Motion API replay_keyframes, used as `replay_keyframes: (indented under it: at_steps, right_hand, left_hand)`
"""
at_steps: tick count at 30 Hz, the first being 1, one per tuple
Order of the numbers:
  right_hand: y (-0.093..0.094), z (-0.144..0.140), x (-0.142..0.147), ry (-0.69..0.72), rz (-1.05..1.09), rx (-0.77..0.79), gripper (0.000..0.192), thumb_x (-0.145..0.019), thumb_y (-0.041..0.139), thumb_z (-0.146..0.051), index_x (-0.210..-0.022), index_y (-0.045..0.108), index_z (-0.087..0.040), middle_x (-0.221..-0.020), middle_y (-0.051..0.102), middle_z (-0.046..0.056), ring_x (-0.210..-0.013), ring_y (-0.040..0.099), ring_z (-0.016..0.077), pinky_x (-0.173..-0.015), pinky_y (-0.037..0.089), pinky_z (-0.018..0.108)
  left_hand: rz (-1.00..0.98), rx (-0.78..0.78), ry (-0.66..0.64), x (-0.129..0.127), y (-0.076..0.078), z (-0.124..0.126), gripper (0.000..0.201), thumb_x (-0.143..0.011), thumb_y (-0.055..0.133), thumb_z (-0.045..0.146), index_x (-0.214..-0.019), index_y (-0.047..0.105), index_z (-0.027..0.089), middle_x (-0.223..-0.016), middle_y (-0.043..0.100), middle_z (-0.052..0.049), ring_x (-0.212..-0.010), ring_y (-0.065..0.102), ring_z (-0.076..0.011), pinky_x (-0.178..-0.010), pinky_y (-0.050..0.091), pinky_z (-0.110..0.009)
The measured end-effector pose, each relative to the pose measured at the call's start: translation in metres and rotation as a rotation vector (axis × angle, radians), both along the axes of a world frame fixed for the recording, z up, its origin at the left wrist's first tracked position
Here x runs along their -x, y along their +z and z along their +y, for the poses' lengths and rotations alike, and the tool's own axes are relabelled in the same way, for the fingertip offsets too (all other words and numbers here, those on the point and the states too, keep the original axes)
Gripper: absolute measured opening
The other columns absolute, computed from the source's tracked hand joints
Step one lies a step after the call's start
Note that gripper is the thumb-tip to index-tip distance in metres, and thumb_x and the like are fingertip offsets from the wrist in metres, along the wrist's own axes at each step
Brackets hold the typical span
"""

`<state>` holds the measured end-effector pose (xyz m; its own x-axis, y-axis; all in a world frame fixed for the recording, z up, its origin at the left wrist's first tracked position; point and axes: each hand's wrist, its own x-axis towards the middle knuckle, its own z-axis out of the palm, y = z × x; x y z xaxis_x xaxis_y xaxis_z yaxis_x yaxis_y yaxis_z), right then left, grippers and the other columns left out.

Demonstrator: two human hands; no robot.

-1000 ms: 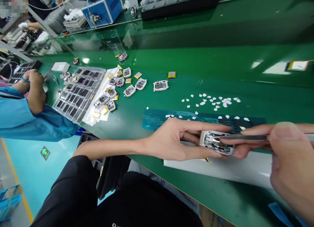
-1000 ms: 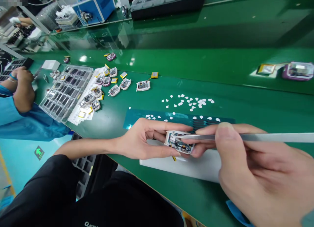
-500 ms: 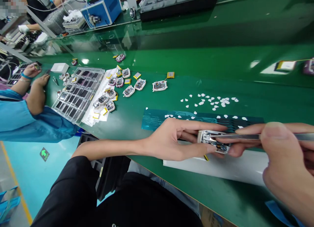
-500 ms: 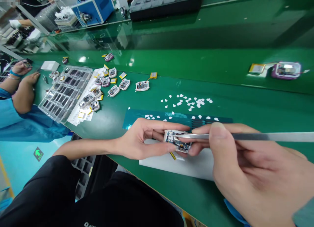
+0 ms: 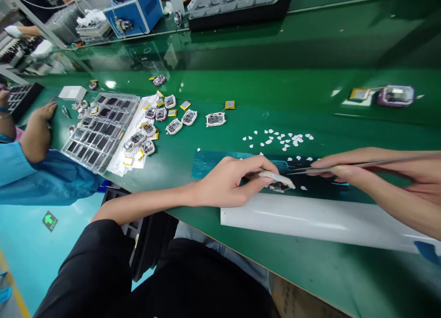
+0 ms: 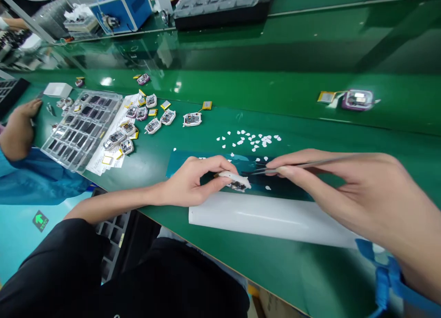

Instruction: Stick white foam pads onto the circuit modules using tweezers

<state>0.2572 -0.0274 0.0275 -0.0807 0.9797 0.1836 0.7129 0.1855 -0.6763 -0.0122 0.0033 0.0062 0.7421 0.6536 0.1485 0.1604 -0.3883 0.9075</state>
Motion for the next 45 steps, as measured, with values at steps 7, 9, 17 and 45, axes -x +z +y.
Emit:
replay_keyframes:
  at_steps: [7, 9, 17, 45]
  right_hand:
    - [-0.001, 0.007, -0.005, 0.215, -0.067, 0.095, 0.054, -0.088, 0.054, -0.081, -0.086, 0.084, -0.036, -0.097, 0.082, 0.000, -0.080, 0.077, 0.0247, -0.074, 0.060, 0.039]
    - [0.000, 0.005, -0.006, 0.214, -0.070, 0.102, 0.051, -0.088, 0.056, -0.079, -0.086, 0.084, -0.037, -0.098, 0.081, 0.000, -0.083, 0.078, 0.0262, -0.074, 0.060, 0.040]
    - [-0.007, 0.003, -0.003, 0.212, -0.089, -0.019, 0.041, -0.090, 0.060, -0.073, -0.088, 0.084, -0.040, -0.097, 0.081, -0.004, -0.078, 0.078, 0.0240, -0.064, 0.058, 0.036]
    - [-0.009, -0.010, -0.002, 0.423, -0.219, -0.412, 0.033, -0.103, 0.058, -0.023, -0.131, 0.069, -0.037, -0.110, 0.080, -0.007, -0.092, 0.077, 0.0149, -0.074, 0.064, 0.030]
  left_hand:
    - [0.199, -0.337, -0.183, -0.002, -0.015, 0.006, 0.028, -0.108, 0.045, 0.022, -0.124, 0.068, 0.018, -0.127, 0.078, -0.006, -0.118, 0.066, -0.0192, -0.101, 0.046, -0.036]
    - [0.269, -0.530, -0.227, -0.002, -0.019, 0.007, 0.030, -0.109, 0.044, 0.022, -0.124, 0.068, 0.018, -0.134, 0.076, -0.004, -0.127, 0.063, -0.0223, -0.105, 0.043, -0.039]
    - [0.401, -0.919, -0.267, -0.003, -0.023, 0.007, 0.036, -0.110, 0.038, 0.022, -0.121, 0.071, 0.016, -0.148, 0.068, -0.005, -0.134, 0.060, -0.0247, -0.104, 0.048, -0.040]
    - [0.336, -0.697, -0.263, -0.001, -0.019, 0.011, 0.035, -0.110, 0.037, 0.025, -0.118, 0.070, 0.016, -0.139, 0.073, -0.007, -0.136, 0.060, -0.0258, -0.113, 0.048, -0.043]
